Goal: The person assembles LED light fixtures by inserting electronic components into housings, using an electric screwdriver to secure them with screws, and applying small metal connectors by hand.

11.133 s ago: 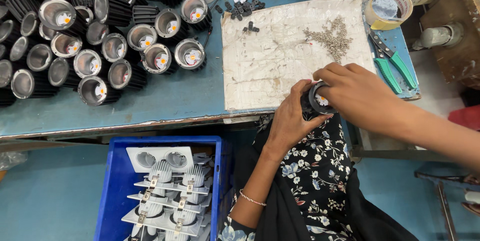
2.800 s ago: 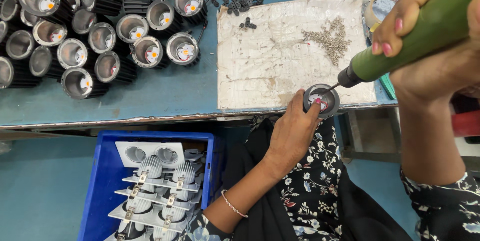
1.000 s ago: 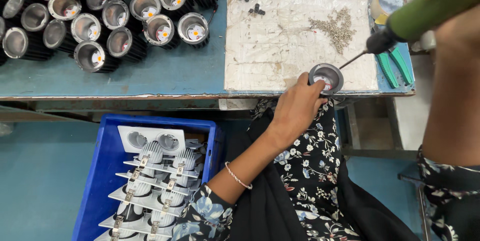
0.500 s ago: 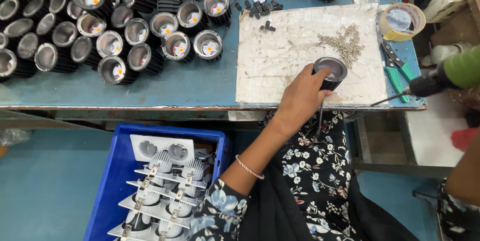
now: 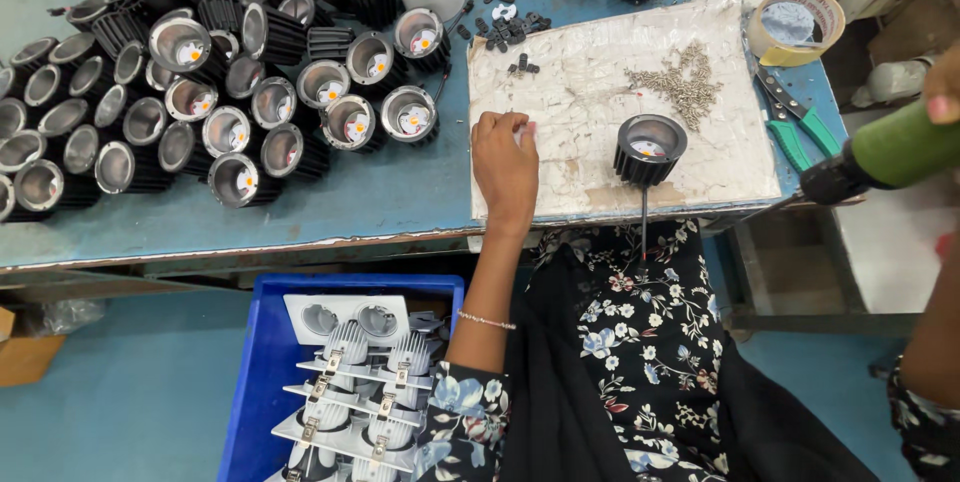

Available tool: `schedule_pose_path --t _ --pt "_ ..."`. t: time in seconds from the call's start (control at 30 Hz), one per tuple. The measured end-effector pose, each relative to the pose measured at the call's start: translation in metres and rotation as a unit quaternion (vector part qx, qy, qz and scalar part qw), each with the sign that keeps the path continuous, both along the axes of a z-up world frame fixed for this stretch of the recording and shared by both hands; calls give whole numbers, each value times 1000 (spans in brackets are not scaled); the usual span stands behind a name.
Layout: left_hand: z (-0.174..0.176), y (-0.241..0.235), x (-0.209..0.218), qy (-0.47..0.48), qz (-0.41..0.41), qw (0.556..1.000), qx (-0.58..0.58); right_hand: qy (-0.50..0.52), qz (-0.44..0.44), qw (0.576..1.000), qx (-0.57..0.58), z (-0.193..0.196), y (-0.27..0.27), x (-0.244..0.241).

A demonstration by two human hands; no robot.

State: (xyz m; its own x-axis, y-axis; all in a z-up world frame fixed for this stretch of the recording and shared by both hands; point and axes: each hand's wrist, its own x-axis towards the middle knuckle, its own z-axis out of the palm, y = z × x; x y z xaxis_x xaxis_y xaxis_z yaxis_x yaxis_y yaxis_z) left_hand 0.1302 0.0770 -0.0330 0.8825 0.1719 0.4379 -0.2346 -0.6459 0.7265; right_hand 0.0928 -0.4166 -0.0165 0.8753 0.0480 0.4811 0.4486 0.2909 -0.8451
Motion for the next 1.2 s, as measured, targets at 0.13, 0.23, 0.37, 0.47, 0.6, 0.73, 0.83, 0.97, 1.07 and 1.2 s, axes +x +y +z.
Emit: schedule_pose_path --t 0.13,0.23,0.37,0.47,0.6,0.73,0.83,0.97,1.07,1.2 --pt "-3 -4 6 3 21 999 43 -2 -6 1000 -9 3 3 -10" --pt "6 -3 2 -48 16 999 17 -10 -11 1000 -22 8 10 -18" --pt "27 -3 -16 -13 -40 983 -178 -22 -32 999 -19 26 32 -23" --pt "34 -10 -46 29 -110 960 -257 -26 -60 997 -37 44 58 -22" --pt "30 -32 -83 135 -234 868 -416 -36 -73 994 -67 71 97 -25" --pt "25 -49 -110 177 -226 860 -423 -44 -79 992 -85 95 133 -30" --pt "27 -56 -125 120 -228 889 -379 -53 -79 991 -93 107 156 -36" --pt "35 -55 -131 56 -242 919 -307 -62 -74 990 -101 119 182 -45" --pt "42 -51 -133 13 -231 943 -241 -69 -73 989 -105 125 199 -50" --pt "47 -49 -134 2 -234 945 -228 -74 -76 988 -108 132 212 -54"
